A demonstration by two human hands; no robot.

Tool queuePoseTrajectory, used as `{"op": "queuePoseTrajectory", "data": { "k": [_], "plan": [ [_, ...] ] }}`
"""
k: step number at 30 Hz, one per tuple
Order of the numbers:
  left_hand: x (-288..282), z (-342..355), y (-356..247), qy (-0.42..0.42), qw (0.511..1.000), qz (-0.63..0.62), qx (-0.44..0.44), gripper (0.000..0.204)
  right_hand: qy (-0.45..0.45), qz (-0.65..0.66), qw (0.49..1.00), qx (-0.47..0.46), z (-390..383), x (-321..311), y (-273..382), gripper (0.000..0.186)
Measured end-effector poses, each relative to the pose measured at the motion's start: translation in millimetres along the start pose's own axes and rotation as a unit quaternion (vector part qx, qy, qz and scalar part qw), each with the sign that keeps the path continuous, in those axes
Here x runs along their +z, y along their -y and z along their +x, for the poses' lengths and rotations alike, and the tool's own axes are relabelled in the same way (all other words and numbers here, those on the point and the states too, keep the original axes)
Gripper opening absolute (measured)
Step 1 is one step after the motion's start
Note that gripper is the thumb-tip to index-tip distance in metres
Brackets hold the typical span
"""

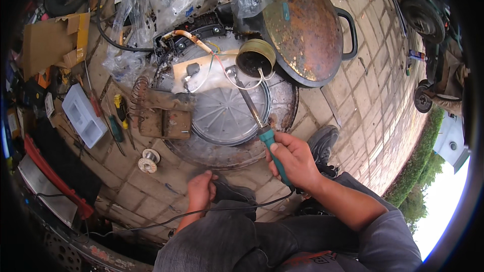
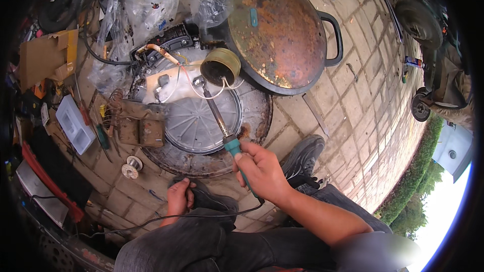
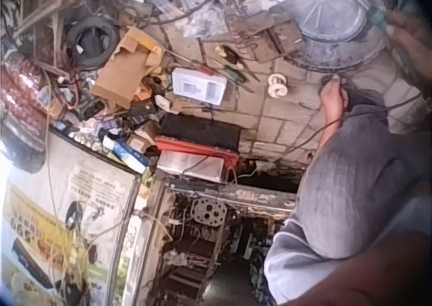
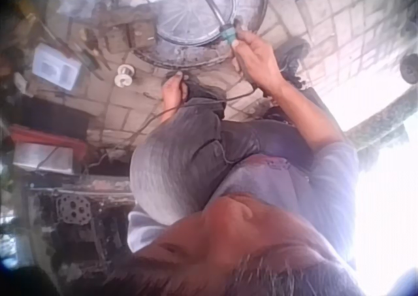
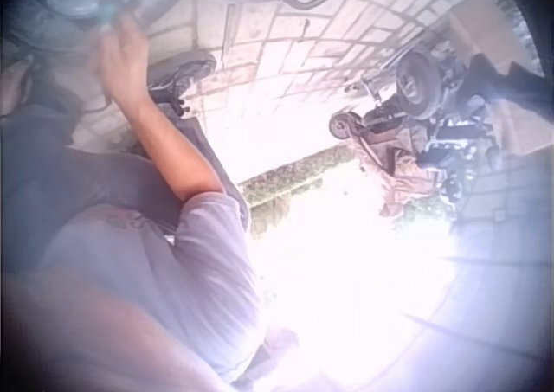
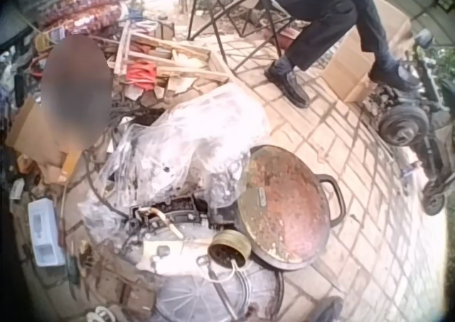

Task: The person sits on the ground and uses a soldering iron to join wires on a small electronic component. They repeatedly apply solder to the connection points, clean the iron tip, and adjust the wires.

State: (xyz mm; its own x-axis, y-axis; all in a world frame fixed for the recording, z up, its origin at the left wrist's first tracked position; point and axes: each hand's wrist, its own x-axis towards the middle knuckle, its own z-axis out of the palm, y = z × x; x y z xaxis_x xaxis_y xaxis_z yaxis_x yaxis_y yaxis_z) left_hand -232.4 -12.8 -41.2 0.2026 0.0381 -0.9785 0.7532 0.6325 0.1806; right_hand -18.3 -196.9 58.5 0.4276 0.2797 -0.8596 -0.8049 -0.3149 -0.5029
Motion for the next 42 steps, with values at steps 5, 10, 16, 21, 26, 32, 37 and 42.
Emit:
{"op": "queuePoseTrajectory", "data": {
  "k": [5,10,16,21,26,32,37,42],
  "plan": [
    [0,1,2,-0.001,1.0,-0.001,0.003,0.034,-0.001,0.009,1.0,0.009,1,1,1,0.028],
    [3,-1,0,-0.014,1.0,0.003,0.001,0.035,0.007,0.031,0.999,0.011,-18,8,1,0.028],
    [-4,2,6,-0.003,1.0,0.009,0.011,0.035,0.03,0.046,0.998,-0.014,-42,26,-34,0.038],
    [-2,0,3,0.032,0.999,-0.016,0.024,0.032,0.1,-0.15,0.968,-0.173,-16,41,-16,0.044],
    [5,-22,-7,0.064,0.992,-0.091,0.052,0.026,0.217,-0.082,0.968,-0.092,1,72,-3,0.047],
    [-24,-31,24,0.033,0.992,-0.112,0.049,0.022,0.279,-0.232,0.926,-0.102,0,112,-5,0.046],
    [-60,-49,47,-0.086,0.965,-0.236,0.078,0.022,0.275,-0.131,0.952,-0.015,-9,148,-6,0.046],
    [-73,-62,64,-0.166,0.936,-0.282,0.129,0.022,0.282,-0.027,0.957,0.071,-13,178,17,0.04]
  ]
}}
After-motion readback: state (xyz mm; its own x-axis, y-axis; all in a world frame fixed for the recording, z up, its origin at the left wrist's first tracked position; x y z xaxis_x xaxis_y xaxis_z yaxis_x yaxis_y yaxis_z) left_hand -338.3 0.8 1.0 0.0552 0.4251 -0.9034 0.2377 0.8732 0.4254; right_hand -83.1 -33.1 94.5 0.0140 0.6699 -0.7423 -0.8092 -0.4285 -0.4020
